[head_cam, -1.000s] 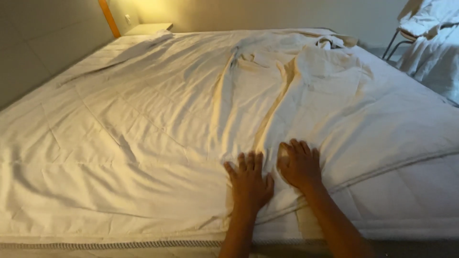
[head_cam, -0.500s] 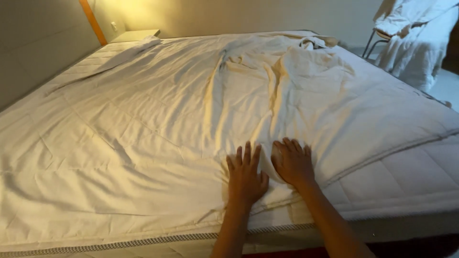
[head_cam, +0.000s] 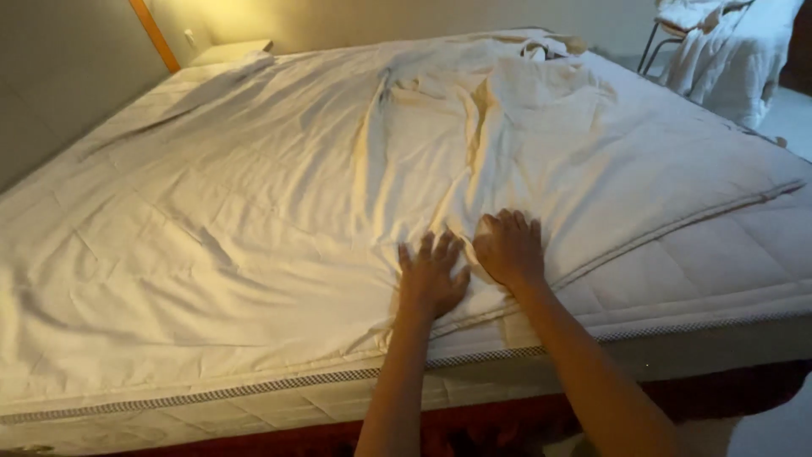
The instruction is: The person smooths a white bed sheet on a mattress using both hands. They repeatedly rub and press the fabric against the mattress surface to remove wrinkles.
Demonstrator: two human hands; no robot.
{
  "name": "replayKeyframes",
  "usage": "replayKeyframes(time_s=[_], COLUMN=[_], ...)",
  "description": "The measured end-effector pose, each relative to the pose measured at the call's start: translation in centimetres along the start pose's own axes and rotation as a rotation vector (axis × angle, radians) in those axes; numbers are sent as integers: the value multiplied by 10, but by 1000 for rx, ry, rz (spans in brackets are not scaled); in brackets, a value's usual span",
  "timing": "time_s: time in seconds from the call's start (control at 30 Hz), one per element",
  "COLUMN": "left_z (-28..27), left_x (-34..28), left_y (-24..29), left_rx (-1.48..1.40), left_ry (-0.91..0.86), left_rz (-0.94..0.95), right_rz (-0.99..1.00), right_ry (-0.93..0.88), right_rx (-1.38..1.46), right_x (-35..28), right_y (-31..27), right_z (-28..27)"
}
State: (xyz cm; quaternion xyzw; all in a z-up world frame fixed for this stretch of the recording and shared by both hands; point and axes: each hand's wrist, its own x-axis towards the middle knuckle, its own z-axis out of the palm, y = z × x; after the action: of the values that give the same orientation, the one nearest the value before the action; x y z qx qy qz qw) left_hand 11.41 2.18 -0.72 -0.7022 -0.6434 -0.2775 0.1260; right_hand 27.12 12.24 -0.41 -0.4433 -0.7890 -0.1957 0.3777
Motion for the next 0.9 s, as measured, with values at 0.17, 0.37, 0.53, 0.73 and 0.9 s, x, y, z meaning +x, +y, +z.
replayKeyframes(time_s=[0.17, 0.37, 0.53, 0.73, 0.9], left_z=[-11, -25, -25, -31, -23], left_x=[1, -3, -9, -7, -2], left_y=[3, 0, 4, 6, 10], left_rx=[-22, -48, -68, -113, -65], left_ry=[-108, -168, -110, -95, -69], left_rz=[-68, -17, 40, -3, -47], right_rz=[48, 33, -14, -71, -9], right_ry=[-145, -143, -102, -142, -63], right_rx=[42, 56, 3, 470, 528], right_x=[1, -7, -6, 8, -6], right_y=[-2, 2, 2, 59, 102], right_z=[-7, -6, -20, -14, -46])
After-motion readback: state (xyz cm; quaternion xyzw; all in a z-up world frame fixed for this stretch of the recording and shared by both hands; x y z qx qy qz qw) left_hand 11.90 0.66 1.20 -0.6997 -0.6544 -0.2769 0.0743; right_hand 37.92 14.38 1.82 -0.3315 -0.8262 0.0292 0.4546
